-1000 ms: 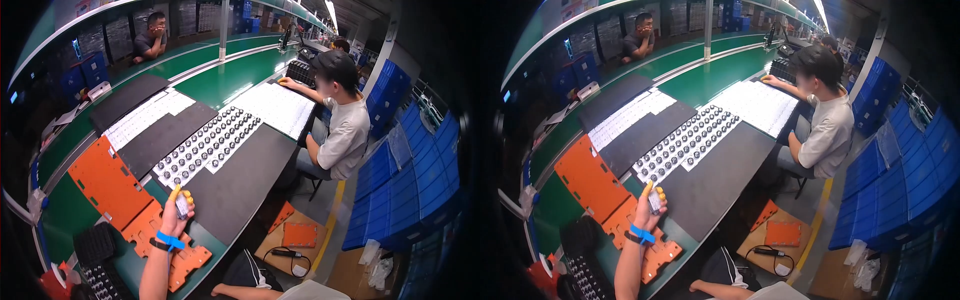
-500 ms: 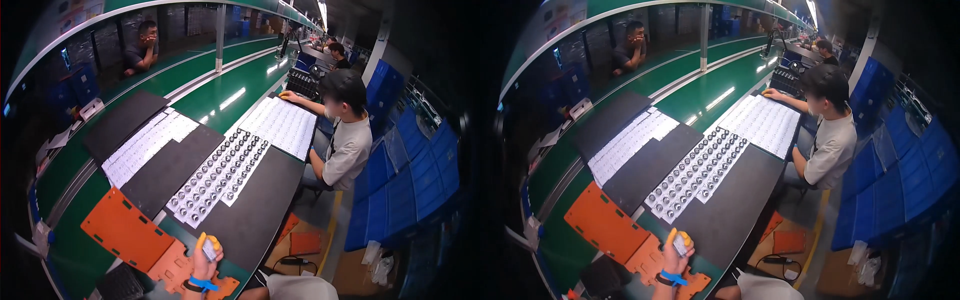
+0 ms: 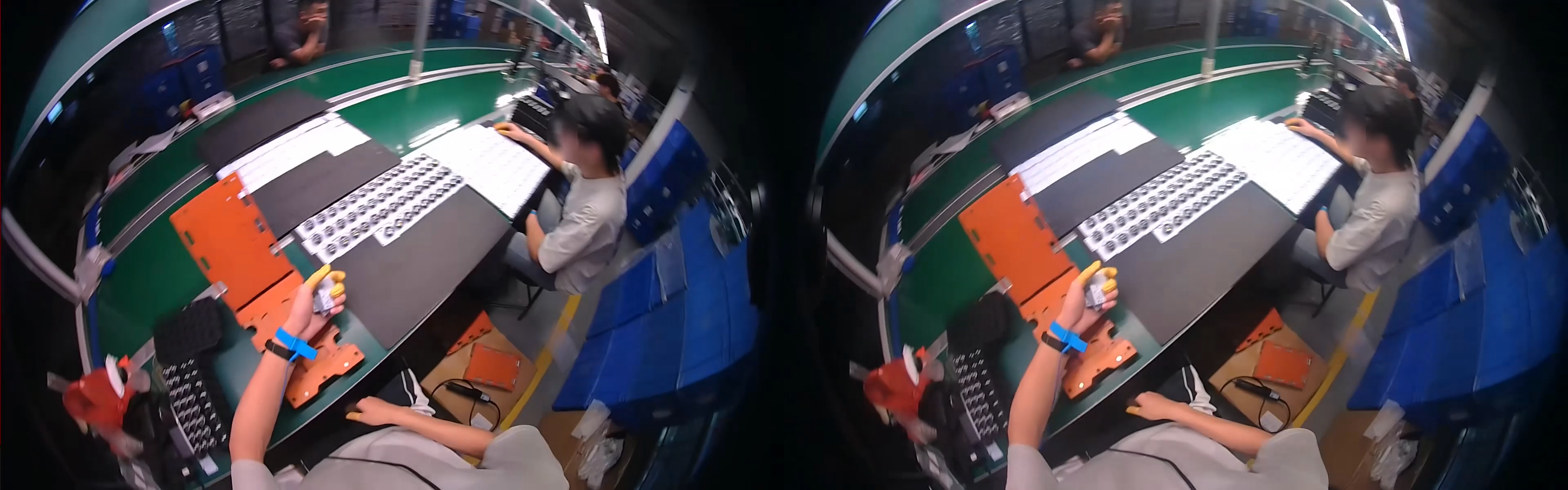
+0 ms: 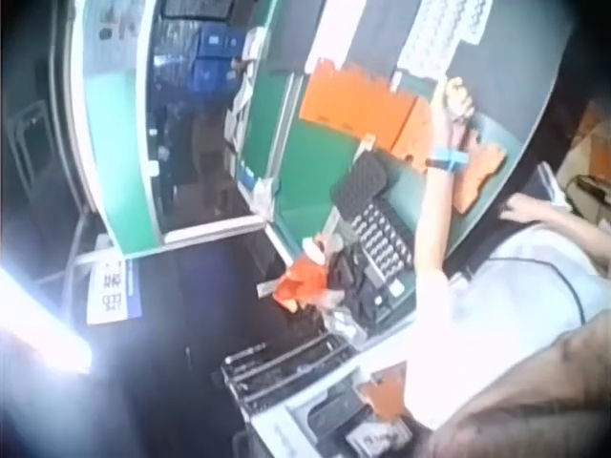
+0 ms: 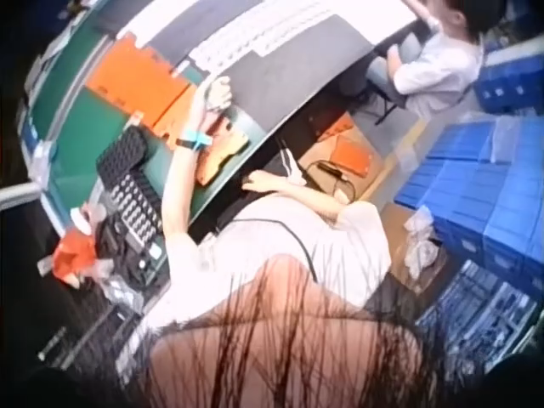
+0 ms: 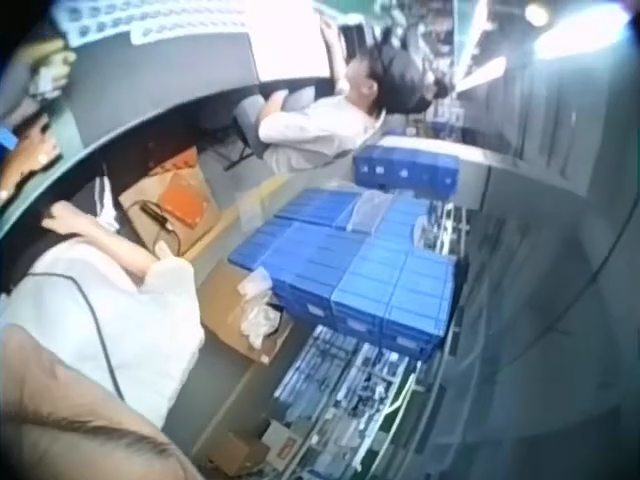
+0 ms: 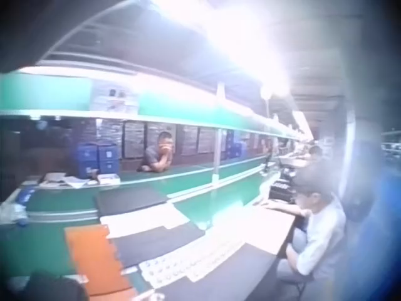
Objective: The recorder is assembling small electronic components into a fixture on an industrial assembly line, placing them into specific slots.
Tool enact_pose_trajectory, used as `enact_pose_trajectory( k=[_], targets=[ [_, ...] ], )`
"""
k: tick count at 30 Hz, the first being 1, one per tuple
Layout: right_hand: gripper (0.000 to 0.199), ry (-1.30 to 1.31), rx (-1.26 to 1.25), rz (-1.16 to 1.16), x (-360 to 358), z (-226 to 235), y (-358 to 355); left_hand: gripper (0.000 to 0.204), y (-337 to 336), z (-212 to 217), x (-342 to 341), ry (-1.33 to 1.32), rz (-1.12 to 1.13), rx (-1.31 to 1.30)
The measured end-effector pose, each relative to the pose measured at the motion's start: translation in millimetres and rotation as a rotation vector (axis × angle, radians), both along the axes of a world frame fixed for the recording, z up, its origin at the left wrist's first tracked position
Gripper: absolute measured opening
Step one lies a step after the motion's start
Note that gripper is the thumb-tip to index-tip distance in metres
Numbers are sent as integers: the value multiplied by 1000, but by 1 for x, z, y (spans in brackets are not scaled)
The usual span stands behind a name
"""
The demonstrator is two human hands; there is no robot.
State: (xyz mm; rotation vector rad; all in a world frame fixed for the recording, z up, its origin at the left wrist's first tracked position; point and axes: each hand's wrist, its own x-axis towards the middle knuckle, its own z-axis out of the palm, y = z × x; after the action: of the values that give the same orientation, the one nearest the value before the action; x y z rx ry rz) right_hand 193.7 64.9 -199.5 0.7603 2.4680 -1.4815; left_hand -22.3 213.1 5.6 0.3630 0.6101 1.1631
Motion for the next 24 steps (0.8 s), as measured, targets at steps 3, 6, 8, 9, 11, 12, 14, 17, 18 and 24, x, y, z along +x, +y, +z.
enact_pose_trajectory(
  k=[3, 6, 8, 9, 11, 12, 14, 17, 18, 24],
  targets=[
    [40, 138, -262, -358, 44, 52, -3, 37, -13, 25, 5, -14, -2, 20],
    [40, 75, -320, -370, 63, 81, 7, 41, -48, 38, -2, -24, 80, 24],
    [36, 83, -203, -270, 67, 91, 17, 38, -71, 36, -12, -34, 58, 90],
    [35, 6, -188, -169, 66, 105, 24, 37, -83, 35, -14, -58, 88, 73],
    [32, -80, -198, 23, 51, 159, 38, 36, -112, 39, -14, 0, 179, 52],
    [31, -83, -214, 106, 46, 177, 43, 33, -126, 49, -11, 3, 204, 49],
    [29, -68, -248, 248, 37, 204, 56, 34, -153, 47, -12, -19, 284, 38],
    [20, 42, -325, 329, 17, 258, 73, 41, -195, 36, -12, 37, 383, 32],
    [19, 154, -368, 358, 8, 262, 77, 41, -204, 32, -12, 38, 399, 32],
    [19, 503, -506, 258, -89, 293, 49, 40, -238, -26, -14, 223, 567, -102]
  ],
)
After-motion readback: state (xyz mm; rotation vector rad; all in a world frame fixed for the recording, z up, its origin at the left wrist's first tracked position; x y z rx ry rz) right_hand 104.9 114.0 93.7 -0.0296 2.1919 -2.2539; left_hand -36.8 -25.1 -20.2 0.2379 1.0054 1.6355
